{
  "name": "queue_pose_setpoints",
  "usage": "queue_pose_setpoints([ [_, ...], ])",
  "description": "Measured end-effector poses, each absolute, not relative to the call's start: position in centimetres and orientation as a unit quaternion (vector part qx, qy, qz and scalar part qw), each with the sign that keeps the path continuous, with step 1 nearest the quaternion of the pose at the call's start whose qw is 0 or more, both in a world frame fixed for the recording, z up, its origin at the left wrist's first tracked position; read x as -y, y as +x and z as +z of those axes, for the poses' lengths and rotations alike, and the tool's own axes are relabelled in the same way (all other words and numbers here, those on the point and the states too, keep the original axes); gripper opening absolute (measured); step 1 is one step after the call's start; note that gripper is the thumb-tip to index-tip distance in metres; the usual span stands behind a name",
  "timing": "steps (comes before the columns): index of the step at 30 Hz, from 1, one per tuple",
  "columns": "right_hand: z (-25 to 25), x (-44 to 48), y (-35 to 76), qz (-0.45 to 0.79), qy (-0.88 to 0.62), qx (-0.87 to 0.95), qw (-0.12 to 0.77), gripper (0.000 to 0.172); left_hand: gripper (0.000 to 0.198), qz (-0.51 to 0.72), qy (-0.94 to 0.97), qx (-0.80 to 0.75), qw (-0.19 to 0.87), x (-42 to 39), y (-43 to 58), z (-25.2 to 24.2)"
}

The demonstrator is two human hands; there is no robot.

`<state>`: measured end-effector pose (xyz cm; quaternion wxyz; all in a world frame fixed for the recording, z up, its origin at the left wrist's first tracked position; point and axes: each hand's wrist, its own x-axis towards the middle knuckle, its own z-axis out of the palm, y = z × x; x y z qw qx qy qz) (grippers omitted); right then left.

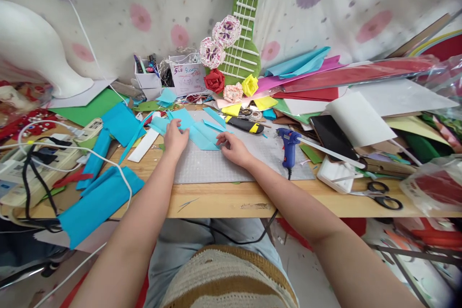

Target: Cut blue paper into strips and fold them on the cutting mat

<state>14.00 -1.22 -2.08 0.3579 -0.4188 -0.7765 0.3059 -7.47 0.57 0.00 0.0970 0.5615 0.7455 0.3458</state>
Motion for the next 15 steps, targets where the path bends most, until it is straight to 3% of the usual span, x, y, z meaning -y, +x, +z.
queue_pose_setpoints([
  [5, -1.9, 1.3, 14.0, 0.29, -0.421, 0.787, 0.345, 0.039, 0.043, 0.242, 0.581, -0.767, 0.129, -1.8, -6.8, 0.8],
  [9, -1.5, 1.4, 14.0, 0.298, -0.428, 0.785, 0.333, 0.046, 0.033, 0.174, 0.582, -0.779, 0.156, -2.6, -6.2, 1.5],
  [15, -1.6, 1.4, 14.2, 0.302, -0.419, 0.777, 0.359, 0.053, 0.034, 0.22, 0.573, -0.763, 0.204, -1.5, -5.9, 2.8],
])
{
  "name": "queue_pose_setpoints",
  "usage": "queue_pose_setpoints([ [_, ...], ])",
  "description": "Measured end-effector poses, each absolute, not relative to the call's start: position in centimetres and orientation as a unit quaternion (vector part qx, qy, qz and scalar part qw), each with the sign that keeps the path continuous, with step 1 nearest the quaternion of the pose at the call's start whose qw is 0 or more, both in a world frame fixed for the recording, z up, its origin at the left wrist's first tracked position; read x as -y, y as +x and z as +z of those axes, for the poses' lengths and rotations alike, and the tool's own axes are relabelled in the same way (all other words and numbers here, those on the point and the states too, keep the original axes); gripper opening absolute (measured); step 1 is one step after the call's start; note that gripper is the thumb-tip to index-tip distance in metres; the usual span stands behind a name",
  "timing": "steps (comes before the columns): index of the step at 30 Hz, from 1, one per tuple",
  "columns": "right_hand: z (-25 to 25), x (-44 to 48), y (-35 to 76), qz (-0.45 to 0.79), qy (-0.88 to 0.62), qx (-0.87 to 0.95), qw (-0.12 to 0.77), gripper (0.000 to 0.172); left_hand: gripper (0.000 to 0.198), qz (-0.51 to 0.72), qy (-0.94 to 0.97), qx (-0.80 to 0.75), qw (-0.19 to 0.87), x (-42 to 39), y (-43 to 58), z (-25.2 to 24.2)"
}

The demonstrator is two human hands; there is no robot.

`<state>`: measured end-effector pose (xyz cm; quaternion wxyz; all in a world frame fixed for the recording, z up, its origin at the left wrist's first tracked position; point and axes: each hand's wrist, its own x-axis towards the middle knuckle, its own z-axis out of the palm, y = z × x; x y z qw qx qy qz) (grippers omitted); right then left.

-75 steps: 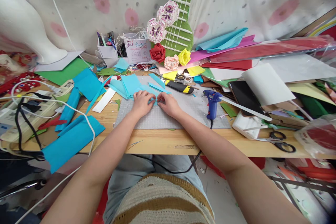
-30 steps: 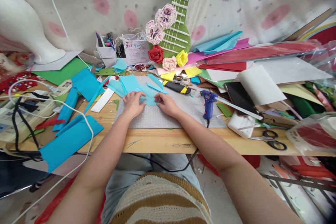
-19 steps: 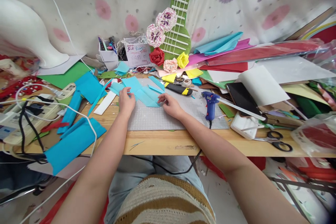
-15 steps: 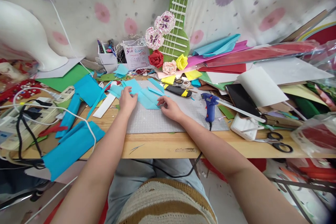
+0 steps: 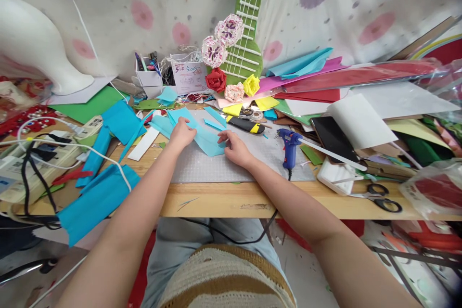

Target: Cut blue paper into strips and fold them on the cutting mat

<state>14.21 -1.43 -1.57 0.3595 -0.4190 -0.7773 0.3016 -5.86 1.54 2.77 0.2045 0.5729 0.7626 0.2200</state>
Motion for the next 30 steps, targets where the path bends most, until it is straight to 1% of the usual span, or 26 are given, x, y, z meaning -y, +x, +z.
queue_pose_setpoints([
  [3, -1.7, 1.4, 14.4, 0.294, -0.409, 0.774, 0.384, 0.054, 0.029, 0.269, 0.587, -0.733, 0.211, -0.3, -6.1, 2.9],
  [5, -1.8, 1.3, 14.4, 0.305, -0.409, 0.76, 0.403, 0.052, 0.027, 0.324, 0.592, -0.708, 0.208, 0.3, -6.3, 2.7],
  [8, -2.1, 1.0, 14.3, 0.375, -0.419, 0.697, 0.445, 0.046, 0.027, 0.42, 0.568, -0.669, 0.23, 0.8, -6.4, 2.0],
  [10, -2.2, 0.8, 14.2, 0.433, -0.428, 0.639, 0.47, 0.042, 0.025, 0.487, 0.536, -0.637, 0.264, 0.9, -6.4, 1.4],
  [13, -2.1, 0.7, 14.0, 0.493, -0.443, 0.571, 0.485, 0.037, 0.022, 0.576, 0.466, -0.582, 0.334, 0.8, -6.3, 0.5],
  [16, -1.9, 0.7, 13.8, 0.529, -0.444, 0.538, 0.483, 0.032, 0.021, 0.63, 0.386, -0.537, 0.407, 0.7, -6.2, 0.0],
  [18, -1.7, 0.9, 13.7, 0.54, -0.449, 0.537, 0.468, 0.03, 0.022, 0.653, 0.348, -0.511, 0.437, 0.6, -6.0, 0.0],
  [21, -1.8, 0.9, 13.6, 0.533, -0.465, 0.553, 0.44, 0.03, 0.024, 0.669, 0.328, -0.486, 0.457, 0.8, -5.5, 0.2],
  [24, -2.0, 0.5, 13.8, 0.505, -0.478, 0.569, 0.44, 0.031, 0.026, 0.667, 0.335, -0.475, 0.466, 1.1, -5.2, 0.3],
  [27, -2.1, -0.1, 14.4, 0.445, -0.481, 0.603, 0.454, 0.031, 0.027, 0.65, 0.358, -0.456, 0.49, 1.6, -5.4, 0.4],
  [30, -1.9, -0.5, 15.1, 0.352, -0.443, 0.687, 0.457, 0.033, 0.033, 0.615, 0.37, -0.434, 0.545, 1.9, -5.9, 0.6],
])
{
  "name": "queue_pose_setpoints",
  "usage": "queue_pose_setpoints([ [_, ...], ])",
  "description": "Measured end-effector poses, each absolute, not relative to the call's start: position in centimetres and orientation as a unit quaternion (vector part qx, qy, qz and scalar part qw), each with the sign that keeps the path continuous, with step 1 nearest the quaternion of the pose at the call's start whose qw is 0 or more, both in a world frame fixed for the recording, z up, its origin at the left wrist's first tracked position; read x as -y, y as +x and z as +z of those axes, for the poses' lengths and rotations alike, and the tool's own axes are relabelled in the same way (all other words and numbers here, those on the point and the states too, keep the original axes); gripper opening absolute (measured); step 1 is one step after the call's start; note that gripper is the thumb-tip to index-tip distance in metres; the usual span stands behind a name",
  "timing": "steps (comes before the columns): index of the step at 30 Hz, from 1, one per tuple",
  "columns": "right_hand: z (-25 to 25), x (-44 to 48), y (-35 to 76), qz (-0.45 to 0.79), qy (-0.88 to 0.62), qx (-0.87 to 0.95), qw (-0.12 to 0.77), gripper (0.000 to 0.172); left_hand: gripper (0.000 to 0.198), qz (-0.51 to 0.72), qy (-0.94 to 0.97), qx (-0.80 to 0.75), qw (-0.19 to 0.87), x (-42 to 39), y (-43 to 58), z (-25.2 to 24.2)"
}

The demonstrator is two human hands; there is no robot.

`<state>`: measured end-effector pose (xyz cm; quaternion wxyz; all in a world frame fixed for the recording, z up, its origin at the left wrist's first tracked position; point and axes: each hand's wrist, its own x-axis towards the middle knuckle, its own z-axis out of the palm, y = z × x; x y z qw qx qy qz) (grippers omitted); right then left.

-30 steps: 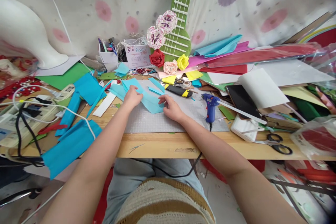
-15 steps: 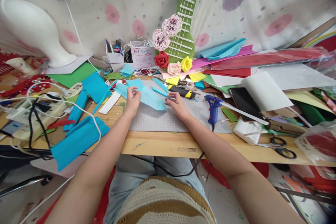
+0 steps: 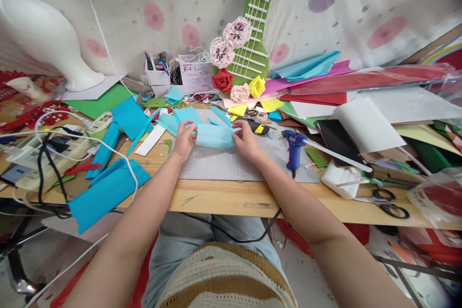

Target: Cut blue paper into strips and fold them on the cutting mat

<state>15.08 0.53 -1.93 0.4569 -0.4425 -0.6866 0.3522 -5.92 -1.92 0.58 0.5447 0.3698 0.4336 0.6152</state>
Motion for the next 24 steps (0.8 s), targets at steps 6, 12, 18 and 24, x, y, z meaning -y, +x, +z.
queue_pose_setpoints([
  [6, -0.5, -0.2, 15.6, 0.254, -0.367, 0.799, 0.402, 0.036, 0.055, 0.411, 0.448, -0.507, 0.611, 0.9, -6.5, 2.6],
  [12, 0.1, 0.1, 14.9, 0.275, -0.362, 0.792, 0.408, 0.03, 0.036, 0.238, 0.642, -0.518, 0.512, -1.2, -4.6, 3.9],
  [18, 1.1, 1.4, 15.7, 0.192, -0.413, 0.743, 0.491, 0.037, 0.023, 0.402, 0.512, -0.523, 0.55, -0.4, -3.2, 2.1],
  [24, 0.7, 2.8, 14.5, 0.057, -0.318, 0.883, 0.34, 0.044, 0.02, 0.475, 0.366, -0.548, 0.583, 0.3, -3.0, 2.4],
])
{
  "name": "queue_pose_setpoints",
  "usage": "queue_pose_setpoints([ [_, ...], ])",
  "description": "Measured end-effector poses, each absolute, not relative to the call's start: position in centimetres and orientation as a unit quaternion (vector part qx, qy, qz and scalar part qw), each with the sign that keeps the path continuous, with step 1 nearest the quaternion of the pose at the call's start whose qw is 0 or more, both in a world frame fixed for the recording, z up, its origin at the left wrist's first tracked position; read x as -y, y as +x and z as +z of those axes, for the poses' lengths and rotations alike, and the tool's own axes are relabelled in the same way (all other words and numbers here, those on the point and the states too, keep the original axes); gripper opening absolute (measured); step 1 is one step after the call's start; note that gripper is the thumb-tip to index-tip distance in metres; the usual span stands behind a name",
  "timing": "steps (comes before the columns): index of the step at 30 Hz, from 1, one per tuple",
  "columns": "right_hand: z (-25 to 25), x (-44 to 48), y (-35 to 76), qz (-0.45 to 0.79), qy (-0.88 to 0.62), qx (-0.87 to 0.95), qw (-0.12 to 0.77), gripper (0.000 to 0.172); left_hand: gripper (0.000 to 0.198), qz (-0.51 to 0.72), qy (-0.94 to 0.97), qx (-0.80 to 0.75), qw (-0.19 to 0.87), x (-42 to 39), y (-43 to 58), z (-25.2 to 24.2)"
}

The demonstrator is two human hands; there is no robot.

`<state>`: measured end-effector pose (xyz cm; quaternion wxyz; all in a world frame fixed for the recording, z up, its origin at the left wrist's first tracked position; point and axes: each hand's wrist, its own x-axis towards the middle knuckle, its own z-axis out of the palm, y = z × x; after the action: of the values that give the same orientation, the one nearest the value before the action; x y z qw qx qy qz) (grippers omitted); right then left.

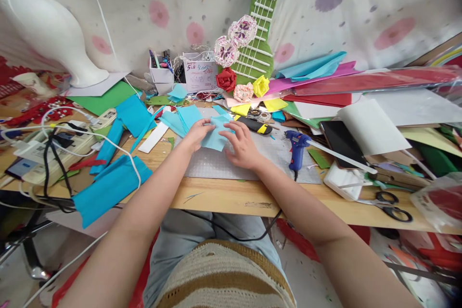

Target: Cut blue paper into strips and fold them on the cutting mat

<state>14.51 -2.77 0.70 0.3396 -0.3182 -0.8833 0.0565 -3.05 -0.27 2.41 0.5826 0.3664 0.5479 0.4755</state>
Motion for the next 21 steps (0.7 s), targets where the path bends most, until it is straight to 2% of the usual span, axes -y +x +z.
queue_pose_setpoints([
  [6, 0.0, 2.1, 13.5, 0.008, -0.317, 0.904, 0.286, 0.027, 0.016, 0.472, 0.447, -0.592, 0.476, 0.1, -3.2, 2.0],
  [11, -0.5, 1.7, 14.3, 0.019, -0.291, 0.928, 0.232, 0.026, 0.037, 0.458, 0.621, -0.577, 0.268, 1.3, -4.9, 0.4],
  [13, -0.6, 1.7, 14.4, 0.026, -0.294, 0.928, 0.226, 0.027, 0.036, 0.423, 0.692, -0.549, 0.203, 2.3, -5.5, -0.1],
  [16, -0.7, 1.7, 14.6, 0.036, -0.306, 0.925, 0.22, 0.029, 0.03, 0.354, 0.758, -0.522, 0.168, 3.5, -5.5, -0.4],
  [21, -0.7, 1.9, 14.8, 0.054, -0.313, 0.924, 0.212, 0.028, 0.025, 0.296, 0.779, -0.526, 0.167, 4.1, -4.9, -0.5],
])
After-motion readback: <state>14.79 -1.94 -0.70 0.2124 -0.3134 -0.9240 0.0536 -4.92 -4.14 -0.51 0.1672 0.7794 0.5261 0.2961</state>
